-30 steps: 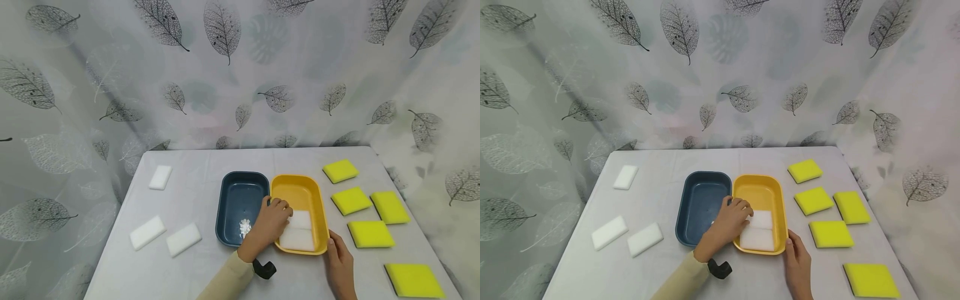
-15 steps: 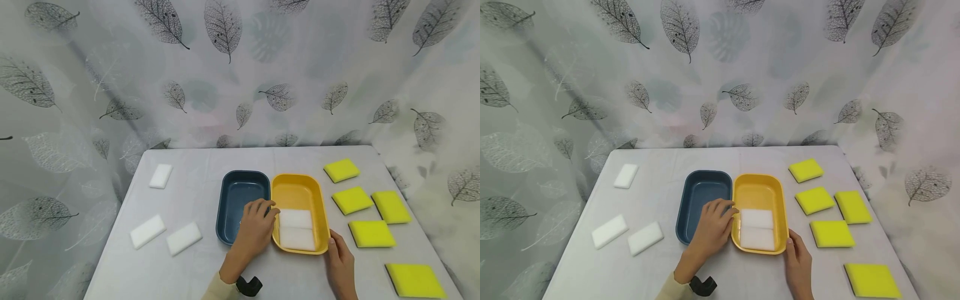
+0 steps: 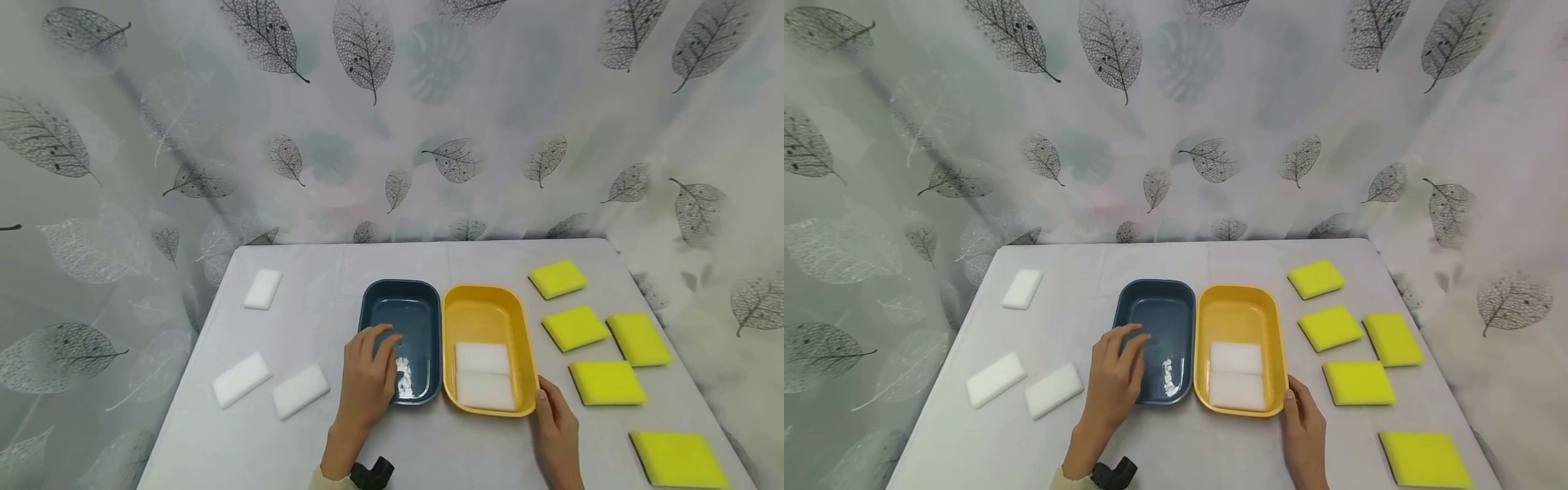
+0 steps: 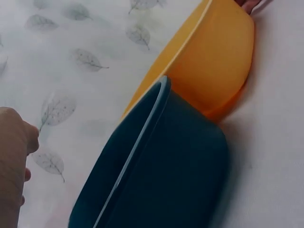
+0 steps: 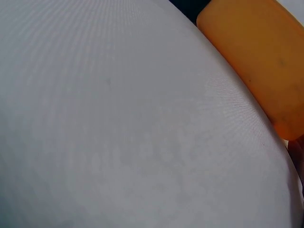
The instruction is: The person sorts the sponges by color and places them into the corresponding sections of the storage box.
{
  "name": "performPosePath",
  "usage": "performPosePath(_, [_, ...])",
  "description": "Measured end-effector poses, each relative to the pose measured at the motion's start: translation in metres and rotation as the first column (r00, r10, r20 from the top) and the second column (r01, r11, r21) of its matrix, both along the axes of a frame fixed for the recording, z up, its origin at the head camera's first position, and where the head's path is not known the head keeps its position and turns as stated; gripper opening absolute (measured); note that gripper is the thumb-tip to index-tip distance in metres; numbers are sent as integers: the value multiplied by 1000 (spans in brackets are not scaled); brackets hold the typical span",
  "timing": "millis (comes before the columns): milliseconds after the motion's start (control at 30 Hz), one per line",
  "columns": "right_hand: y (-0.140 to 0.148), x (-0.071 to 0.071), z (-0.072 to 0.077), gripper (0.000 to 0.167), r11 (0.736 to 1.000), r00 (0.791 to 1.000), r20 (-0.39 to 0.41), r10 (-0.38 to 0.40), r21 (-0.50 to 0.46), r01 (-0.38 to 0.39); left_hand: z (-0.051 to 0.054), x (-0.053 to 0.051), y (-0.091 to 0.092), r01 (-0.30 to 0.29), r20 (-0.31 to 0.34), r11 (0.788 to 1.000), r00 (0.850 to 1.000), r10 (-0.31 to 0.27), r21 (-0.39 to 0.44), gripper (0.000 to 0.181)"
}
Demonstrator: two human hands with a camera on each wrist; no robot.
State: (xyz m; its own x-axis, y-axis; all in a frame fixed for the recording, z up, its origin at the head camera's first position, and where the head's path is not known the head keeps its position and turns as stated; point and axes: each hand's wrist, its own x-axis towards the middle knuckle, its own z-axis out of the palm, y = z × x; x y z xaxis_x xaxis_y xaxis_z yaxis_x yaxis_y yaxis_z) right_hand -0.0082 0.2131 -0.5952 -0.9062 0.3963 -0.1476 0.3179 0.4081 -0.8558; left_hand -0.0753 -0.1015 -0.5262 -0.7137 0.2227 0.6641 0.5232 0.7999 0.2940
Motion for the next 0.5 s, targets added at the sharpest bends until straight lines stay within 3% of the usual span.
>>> performPosePath(233, [-2,0,0,54,1000,1000,15,5,-5,-5,-7,15,-19,-51,47,998,998,50,25,27])
performPosePath(333, [-1,0,0,53,1000,1000,3,5,1,-5,-11,20,-27,-92,95,996,991,91,7,32])
performPosePath(500, [1,0,-2,51,1000,999,-39,13,-1,-13,-19,25,-42,-191,220,979,954,203,-77,47])
